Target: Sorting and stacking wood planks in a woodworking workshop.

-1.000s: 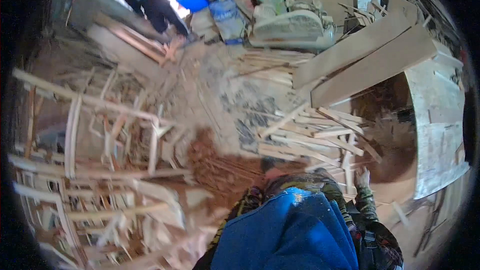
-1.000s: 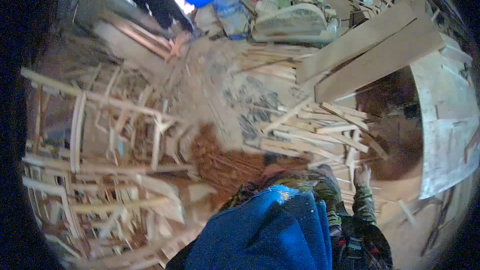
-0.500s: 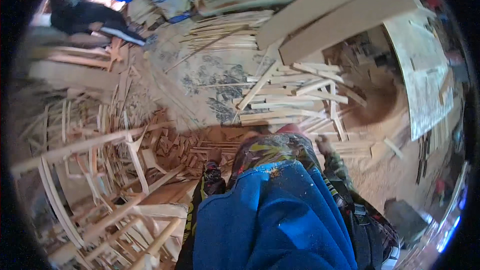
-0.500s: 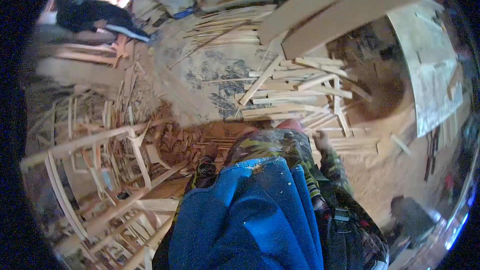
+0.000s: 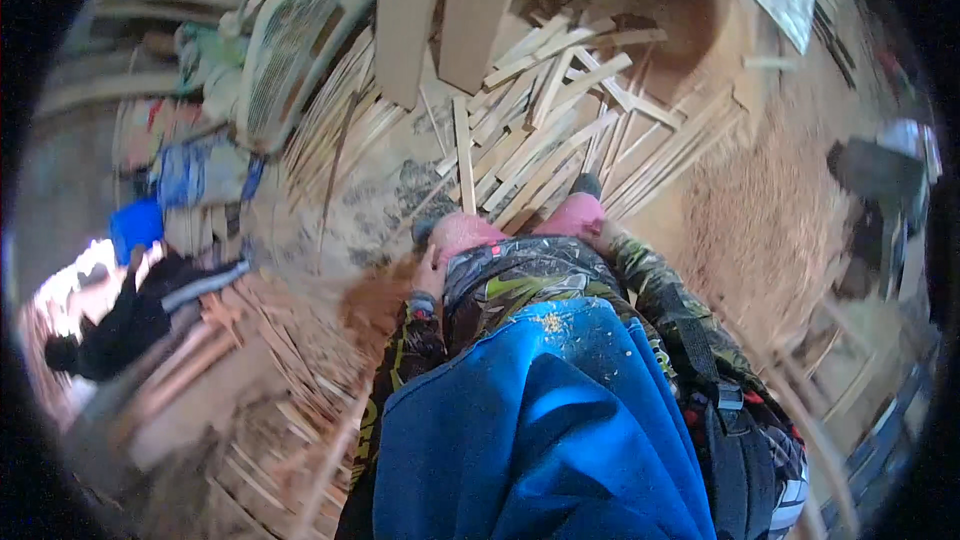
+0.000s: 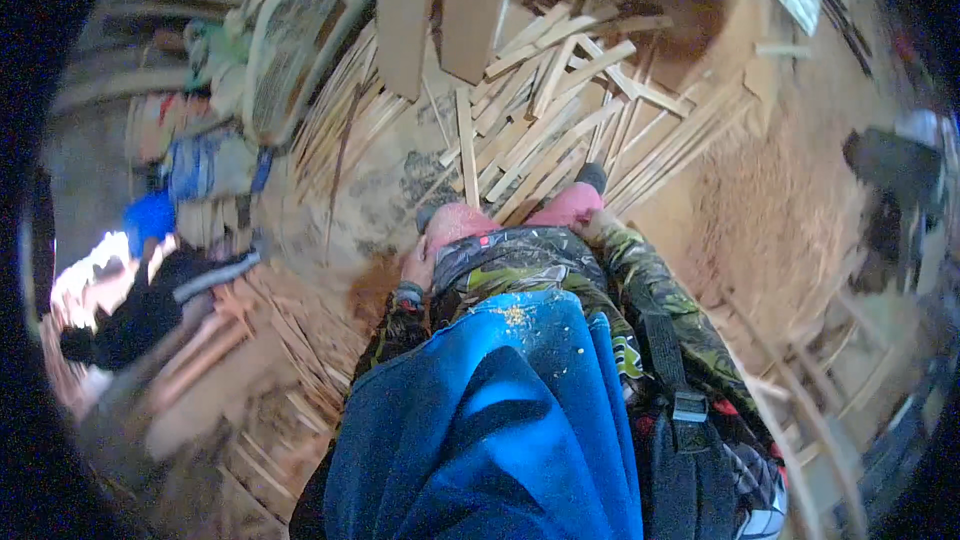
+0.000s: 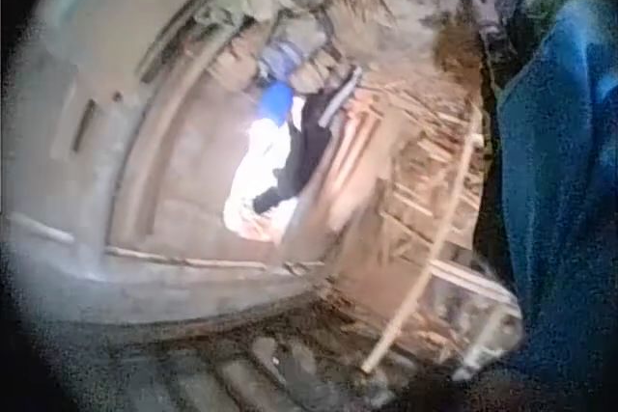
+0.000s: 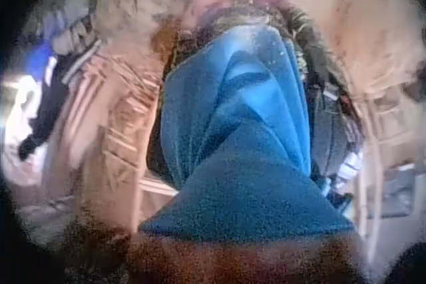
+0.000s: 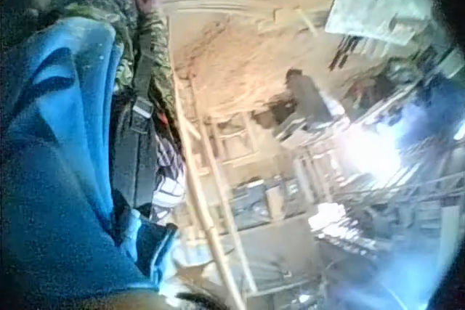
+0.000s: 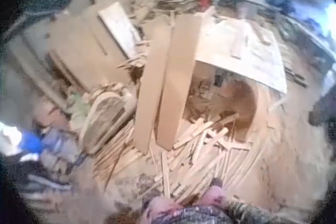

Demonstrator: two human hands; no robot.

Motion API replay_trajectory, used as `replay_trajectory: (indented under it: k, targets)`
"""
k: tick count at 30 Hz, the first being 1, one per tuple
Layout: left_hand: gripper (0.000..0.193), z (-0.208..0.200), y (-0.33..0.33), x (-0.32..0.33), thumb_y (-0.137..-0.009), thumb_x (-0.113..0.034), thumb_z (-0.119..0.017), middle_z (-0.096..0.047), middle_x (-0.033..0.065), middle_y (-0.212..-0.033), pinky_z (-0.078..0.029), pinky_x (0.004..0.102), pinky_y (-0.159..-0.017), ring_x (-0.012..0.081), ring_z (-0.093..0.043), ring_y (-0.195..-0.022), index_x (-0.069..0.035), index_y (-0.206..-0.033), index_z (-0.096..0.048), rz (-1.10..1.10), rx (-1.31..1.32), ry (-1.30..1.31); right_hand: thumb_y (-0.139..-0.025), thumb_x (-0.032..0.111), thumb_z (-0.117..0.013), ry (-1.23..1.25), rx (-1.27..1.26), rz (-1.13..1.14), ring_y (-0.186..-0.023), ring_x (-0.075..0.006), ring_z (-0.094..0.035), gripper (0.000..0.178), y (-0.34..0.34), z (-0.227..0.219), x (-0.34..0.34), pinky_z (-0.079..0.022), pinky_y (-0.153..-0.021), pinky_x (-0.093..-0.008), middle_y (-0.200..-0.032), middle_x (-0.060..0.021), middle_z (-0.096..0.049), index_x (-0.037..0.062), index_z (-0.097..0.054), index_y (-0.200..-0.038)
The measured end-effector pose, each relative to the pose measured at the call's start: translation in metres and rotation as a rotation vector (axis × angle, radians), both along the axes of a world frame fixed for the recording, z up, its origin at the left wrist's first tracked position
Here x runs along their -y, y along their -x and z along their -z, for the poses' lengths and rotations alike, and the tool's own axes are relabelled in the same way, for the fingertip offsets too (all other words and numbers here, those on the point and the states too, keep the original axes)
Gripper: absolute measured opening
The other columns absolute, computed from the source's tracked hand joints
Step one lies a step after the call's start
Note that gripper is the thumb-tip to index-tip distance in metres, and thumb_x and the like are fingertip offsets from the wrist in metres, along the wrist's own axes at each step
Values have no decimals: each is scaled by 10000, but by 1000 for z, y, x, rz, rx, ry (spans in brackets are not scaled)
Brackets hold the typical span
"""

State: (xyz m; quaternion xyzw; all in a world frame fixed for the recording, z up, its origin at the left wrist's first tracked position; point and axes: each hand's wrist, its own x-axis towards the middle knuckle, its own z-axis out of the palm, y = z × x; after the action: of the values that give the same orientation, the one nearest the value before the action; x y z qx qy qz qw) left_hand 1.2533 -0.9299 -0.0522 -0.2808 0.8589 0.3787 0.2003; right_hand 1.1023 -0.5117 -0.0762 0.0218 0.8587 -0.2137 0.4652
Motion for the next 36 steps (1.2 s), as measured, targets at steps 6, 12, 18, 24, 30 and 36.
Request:
replay_trajectory:
  k: [6,12,18,24,30,36]
  targets:
    - [287,18,60,123,-886,-131,-512,-660,242,-1017,-513,427,-856,385,-649,-948,-61,-1096,-694,833,-17,-14,-781,223,-656,230,139,52,-823,-278,-676,267,-93,-8,91,-521,-768,-396,-861,-160,-698,67,-693,-995]
    - [293,-3,15,257,-832,-246,-562,-678,244,-879,-499,456,-700,372,-671,-823,-25,-974,-690,764,467,-577,-767,227,-643,313,169,223,-761,-317,-628,247,-132,-89,232,-481,-690,-436,-797,-193,-648,24,-631,-907]
    - [405,-46,88,228,-790,-314,-641,-677,199,-929,-494,442,-782,307,-653,-869,-51,-1097,-666,1127,557,-767,-827,245,-596,193,344,230,-858,-341,-673,280,-178,-40,274,-525,-769,-430,-888,-220,-685,46,-663,-1012]
    - [539,112,115,181,-840,-339,-635,-676,151,-997,-501,392,-840,259,-649,-941,-20,-1266,-557,1060,300,-587,-877,296,-583,-14,-8,743,-889,-354,-681,305,-201,114,257,-540,-783,-420,-921,-192,-700,43,-660,-1029]
    - [619,330,141,84,-793,-252,-702,-625,216,-1132,-484,403,-912,302,-618,-1020,-4,-1321,-495,698,326,-513,-869,378,-580,-30,-52,654,-1028,-371,-645,495,-154,267,180,-503,-916,-434,-1025,-232,-681,34,-607,-1224]
    - [891,501,124,-38,-765,-292,-738,-394,289,-1413,-315,448,-1117,435,-372,-1328,-33,-1486,-282,937,94,-120,-818,546,-642,-168,-66,687,-1163,-443,-560,1002,-159,446,132,-460,-986,-454,-1275,-312,-556,24,-153,-1520]
